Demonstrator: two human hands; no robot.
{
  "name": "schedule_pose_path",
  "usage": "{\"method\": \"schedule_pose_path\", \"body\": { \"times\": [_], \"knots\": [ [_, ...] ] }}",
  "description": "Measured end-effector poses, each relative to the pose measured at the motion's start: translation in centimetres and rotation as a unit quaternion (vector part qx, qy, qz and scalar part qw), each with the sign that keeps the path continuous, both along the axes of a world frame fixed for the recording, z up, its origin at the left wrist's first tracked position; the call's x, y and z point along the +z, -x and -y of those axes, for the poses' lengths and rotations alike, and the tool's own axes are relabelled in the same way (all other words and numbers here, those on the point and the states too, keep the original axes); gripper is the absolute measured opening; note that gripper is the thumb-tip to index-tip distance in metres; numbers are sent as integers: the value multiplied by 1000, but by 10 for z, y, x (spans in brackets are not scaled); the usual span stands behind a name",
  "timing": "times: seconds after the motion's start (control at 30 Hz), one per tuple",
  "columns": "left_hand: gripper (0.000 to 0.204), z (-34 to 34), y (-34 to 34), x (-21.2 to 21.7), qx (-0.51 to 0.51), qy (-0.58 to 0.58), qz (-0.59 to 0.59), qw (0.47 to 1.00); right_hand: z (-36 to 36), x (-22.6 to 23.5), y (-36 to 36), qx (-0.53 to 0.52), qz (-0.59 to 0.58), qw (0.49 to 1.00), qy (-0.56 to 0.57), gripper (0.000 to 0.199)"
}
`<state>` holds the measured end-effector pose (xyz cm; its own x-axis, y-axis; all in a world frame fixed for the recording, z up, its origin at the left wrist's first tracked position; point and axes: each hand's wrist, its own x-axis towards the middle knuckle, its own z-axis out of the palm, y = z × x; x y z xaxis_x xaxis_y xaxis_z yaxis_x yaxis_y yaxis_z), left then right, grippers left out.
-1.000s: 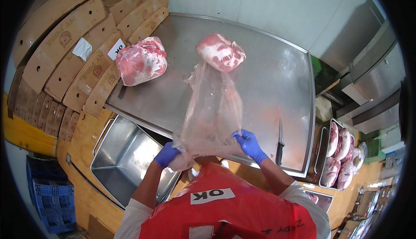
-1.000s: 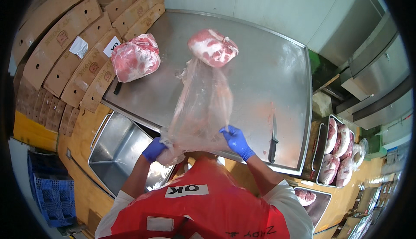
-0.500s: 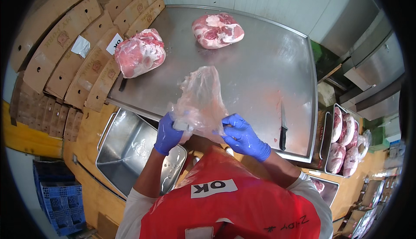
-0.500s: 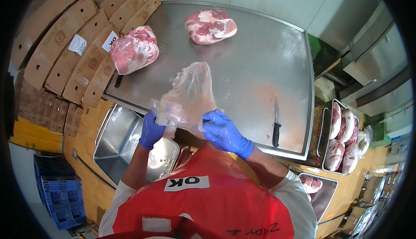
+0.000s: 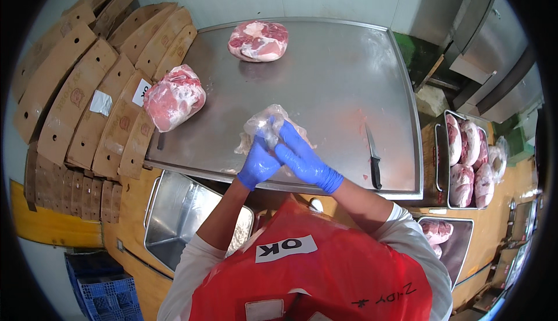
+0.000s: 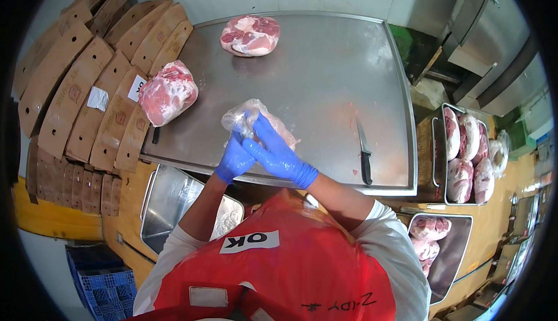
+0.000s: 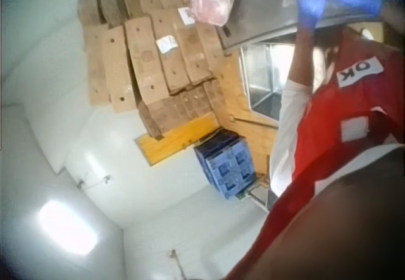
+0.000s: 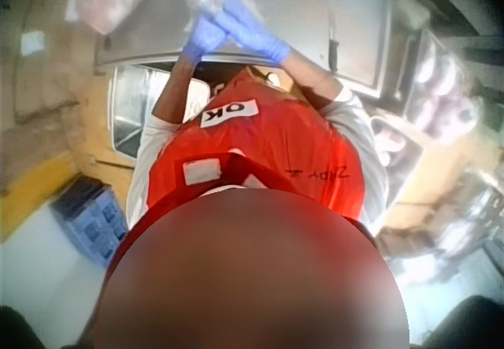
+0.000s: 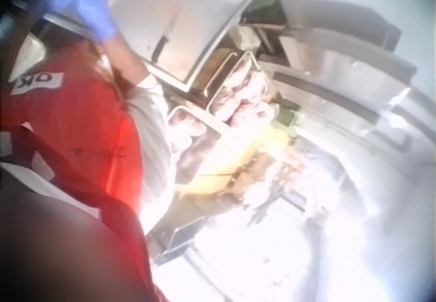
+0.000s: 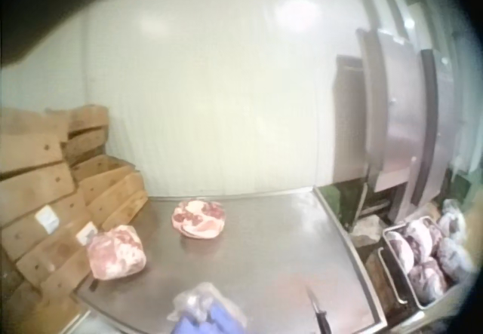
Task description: The person handles large cuts of raw meat, removing them from plastic bags and placing them into metal trays. The person also wipes the stainless steel work surface with a cloth.
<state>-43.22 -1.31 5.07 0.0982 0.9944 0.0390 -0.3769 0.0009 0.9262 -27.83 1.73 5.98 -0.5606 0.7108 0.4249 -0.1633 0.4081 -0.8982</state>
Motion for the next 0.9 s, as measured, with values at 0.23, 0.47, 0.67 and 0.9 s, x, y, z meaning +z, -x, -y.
{"method": "schedule_pose_path", "body": {
  "times": [0.23, 0.47, 0.67, 0.9],
  "knots": [
    [41, -37, 24, -67, 127, 44, -71, 988, -41, -30, -50, 22, 52, 997, 57, 41],
    [43, 3, 110, -160, 128, 404, -77, 902, -42, -116, -143, -106, 250, 944, 188, 43],
    [66, 14, 122, -142, 129, 379, -515, 758, -34, -155, -191, -52, 384, 911, 143, 45],
    [106, -3, 79, -81, -2, 68, -856, 513, -48, -170, -193, -13, 418, 907, 46, 46]
  ]
}}
